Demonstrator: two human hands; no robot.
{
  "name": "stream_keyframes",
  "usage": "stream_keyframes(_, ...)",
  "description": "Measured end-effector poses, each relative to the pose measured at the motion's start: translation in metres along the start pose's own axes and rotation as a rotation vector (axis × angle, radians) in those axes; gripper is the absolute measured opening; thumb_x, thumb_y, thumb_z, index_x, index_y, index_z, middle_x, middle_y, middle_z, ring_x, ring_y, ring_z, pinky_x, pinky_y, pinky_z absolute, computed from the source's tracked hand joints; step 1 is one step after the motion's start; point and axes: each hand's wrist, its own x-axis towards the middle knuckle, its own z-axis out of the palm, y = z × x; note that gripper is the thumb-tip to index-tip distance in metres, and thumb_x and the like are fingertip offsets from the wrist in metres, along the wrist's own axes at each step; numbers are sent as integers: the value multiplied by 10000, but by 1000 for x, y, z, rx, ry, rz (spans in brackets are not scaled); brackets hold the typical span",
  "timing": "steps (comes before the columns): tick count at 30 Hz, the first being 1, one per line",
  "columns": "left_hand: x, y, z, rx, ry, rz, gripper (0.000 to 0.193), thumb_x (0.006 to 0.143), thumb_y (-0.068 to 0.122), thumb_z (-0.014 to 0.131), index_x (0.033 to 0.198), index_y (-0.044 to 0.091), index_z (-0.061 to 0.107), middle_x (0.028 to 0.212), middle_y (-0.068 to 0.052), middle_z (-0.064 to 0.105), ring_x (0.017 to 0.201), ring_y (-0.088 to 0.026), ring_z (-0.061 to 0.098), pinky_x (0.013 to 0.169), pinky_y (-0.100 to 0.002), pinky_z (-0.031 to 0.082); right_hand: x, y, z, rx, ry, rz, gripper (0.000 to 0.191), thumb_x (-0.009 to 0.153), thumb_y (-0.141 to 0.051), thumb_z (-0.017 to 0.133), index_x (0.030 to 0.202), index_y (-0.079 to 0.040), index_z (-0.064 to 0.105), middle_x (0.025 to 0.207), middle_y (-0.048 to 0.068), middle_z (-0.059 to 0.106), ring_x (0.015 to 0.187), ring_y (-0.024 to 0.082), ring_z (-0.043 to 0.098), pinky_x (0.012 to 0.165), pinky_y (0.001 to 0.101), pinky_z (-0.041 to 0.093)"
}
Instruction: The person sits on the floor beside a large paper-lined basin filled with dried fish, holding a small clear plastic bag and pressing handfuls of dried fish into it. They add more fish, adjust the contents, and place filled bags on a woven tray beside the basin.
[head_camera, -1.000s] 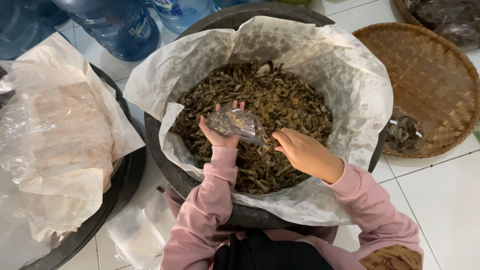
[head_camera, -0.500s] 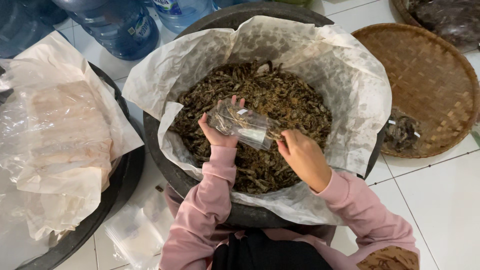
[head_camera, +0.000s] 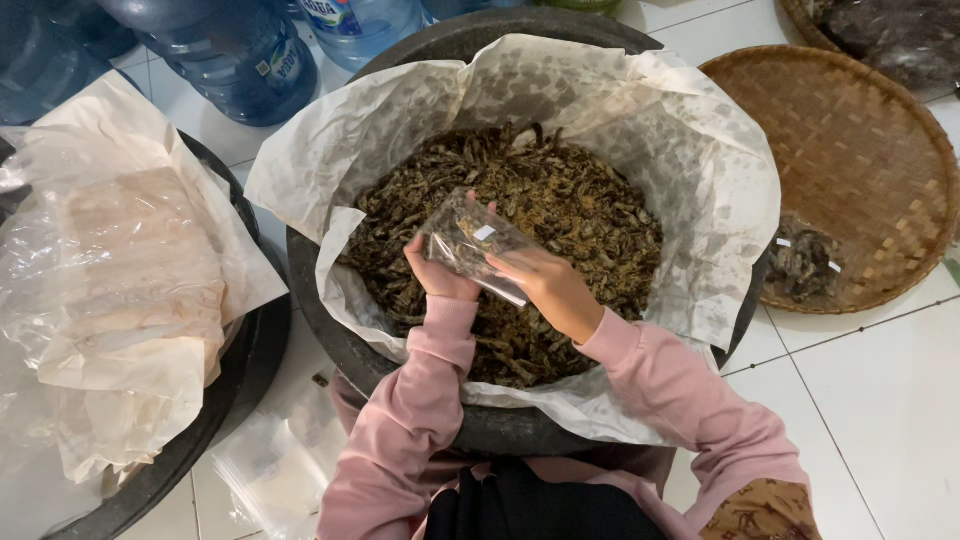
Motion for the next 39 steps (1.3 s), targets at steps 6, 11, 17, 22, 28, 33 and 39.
stream_keyframes(6,-13,-13,5,27,41,-60,851,862,468,491,1559,-4,373,1548,-196,483,1387,-472,480,1200,-568,366,-6,15,10,172,-11,142,359,907,8,699,1263,-21,660,1131,141,739,965,270,747,850,334,598)
stream_keyframes(11,-14,-16,5,76,-31,-76,853,828,444,508,1547,-1,399,1550,-188,502,1391,-453,480,1202,-563,363,-18,27,25,757,123,568,388,905,27,742,1272,69,621,1077,147,748,945,169,724,808,287,601)
stream_keyframes(17,-16,-21,-7,7,134,-76,798,851,401,484,1533,-8,416,1536,-195,499,1395,-394,497,1210,-527,367,-18,35,23,787,67,676,330,886,-30,655,1207,44,642,993,56,801,837,118,739,579,249,494)
stream_keyframes(22,-15,-25,-12,-18,139,-85,767,851,374,475,1522,4,435,1536,-175,520,1400,-360,501,1211,-494,368,-11,33,11,235,-112,316,298,879,-162,814,1043,-12,615,781,64,642,663,108,588,576,291,485)
stream_keyframes(28,-11,-26,-14,22,204,-101,684,901,383,479,1488,32,471,1500,-146,540,1367,-339,515,1194,-493,378,-11,33,17,259,-7,343,336,838,-209,858,895,-13,591,721,58,609,603,128,561,554,317,467)
stream_keyframes(33,-12,-30,-16,-19,228,-103,651,893,366,501,1447,25,513,1458,-136,578,1336,-325,549,1163,-479,409,-11,41,25,269,102,314,354,780,-215,904,798,-39,597,712,33,656,618,110,620,574,291,505)
stream_keyframes(39,-22,-32,-18,77,384,-140,535,930,372,530,1370,69,551,1341,-129,602,1255,-323,559,1077,-507,458,-4,33,5,216,-56,151,213,808,-170,850,914,-41,718,808,75,685,700,195,655,638,323,515)
